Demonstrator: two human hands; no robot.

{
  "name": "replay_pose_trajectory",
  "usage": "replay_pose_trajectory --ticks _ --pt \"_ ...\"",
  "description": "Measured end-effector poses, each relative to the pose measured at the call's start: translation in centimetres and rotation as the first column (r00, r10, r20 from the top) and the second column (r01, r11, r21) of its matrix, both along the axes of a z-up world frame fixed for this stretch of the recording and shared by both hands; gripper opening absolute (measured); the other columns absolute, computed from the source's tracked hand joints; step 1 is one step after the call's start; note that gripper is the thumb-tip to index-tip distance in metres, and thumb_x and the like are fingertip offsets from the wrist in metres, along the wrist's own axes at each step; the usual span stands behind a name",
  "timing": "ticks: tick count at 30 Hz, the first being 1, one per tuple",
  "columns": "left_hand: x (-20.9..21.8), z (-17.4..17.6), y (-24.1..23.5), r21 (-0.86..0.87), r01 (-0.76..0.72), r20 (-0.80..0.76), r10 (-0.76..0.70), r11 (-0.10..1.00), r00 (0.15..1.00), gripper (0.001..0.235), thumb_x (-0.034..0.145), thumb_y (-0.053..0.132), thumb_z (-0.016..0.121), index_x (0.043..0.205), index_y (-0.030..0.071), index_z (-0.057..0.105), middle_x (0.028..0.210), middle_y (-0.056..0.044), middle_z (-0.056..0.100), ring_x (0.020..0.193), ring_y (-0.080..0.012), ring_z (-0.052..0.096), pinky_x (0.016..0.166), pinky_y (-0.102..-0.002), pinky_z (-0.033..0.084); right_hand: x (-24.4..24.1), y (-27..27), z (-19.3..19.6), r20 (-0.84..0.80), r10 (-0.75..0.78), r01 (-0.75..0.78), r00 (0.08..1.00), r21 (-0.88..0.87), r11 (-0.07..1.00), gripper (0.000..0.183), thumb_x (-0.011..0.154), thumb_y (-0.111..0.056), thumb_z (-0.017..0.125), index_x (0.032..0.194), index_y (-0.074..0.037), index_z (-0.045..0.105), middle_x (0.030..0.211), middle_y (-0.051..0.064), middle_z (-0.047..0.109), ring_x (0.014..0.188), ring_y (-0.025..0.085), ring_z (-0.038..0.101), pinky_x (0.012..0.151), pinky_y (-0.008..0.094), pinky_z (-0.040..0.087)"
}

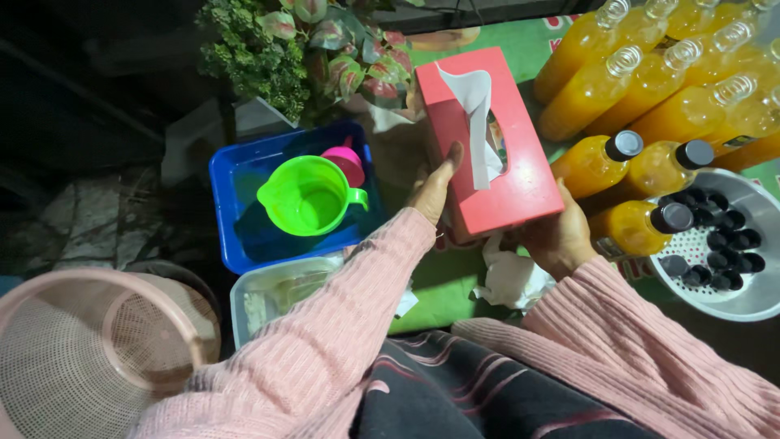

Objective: The person repeatedly picks up small bottles filled with orange liquid, wipes the necks with a tissue, and screws on black caps. The capped bottles are placed back on the table among other filled bottles.

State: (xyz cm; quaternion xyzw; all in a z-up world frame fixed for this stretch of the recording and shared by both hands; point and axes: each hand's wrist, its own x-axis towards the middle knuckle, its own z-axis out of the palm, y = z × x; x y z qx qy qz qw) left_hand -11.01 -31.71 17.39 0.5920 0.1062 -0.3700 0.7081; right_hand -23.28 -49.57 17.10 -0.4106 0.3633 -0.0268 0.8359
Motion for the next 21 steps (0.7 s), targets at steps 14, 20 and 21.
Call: replay_pose_trajectory --ticks 14,20,21 --pt "-0.4 -3.7 1.2 -0.041 -0.061 -0.058 0.059 0.997 0.997 0.055 0.076 0.036 0.078 0.11 -0.008 0.073 0.098 -0.017 0.075 0.084 -0.0259 0.071 0.07 -0.034 0.055 -0.1 0.1 -1.9 0.323 0.165 -0.212 0.932 0.117 0.97 0.022 0.12 -0.031 0.055 0.12 -0.011 0.065 0.097 -0.001 0.066 0.081 0.013 0.057 0.075 0.032 0.044" --pt "0.5 -3.5 3.6 0.01 -0.074 0.001 0.074 0.997 0.997 0.057 0.079 0.037 0.078 0.116 -0.006 0.069 0.1 -0.014 0.074 0.085 -0.0229 0.071 0.071 -0.033 0.055 1.7 3.6 -0.8 0.081 0.189 -0.192 0.979 0.036 0.981 0.033 0.098 -0.027 0.044 0.119 -0.013 0.064 0.101 -0.003 0.071 0.094 0.01 0.063 0.086 0.03 0.047" --pt "0.8 -3.7 4.0 0.02 -0.077 0.018 0.076 0.997 0.997 0.057 0.08 0.037 0.078 0.117 -0.005 0.069 0.101 -0.014 0.074 0.085 -0.0224 0.07 0.071 -0.032 0.055 1.9 4.1 -0.7 0.123 0.191 -0.197 0.974 0.044 0.979 0.031 0.101 -0.026 0.045 0.12 -0.012 0.065 0.098 -0.004 0.068 0.09 0.009 0.058 0.084 0.03 0.046"
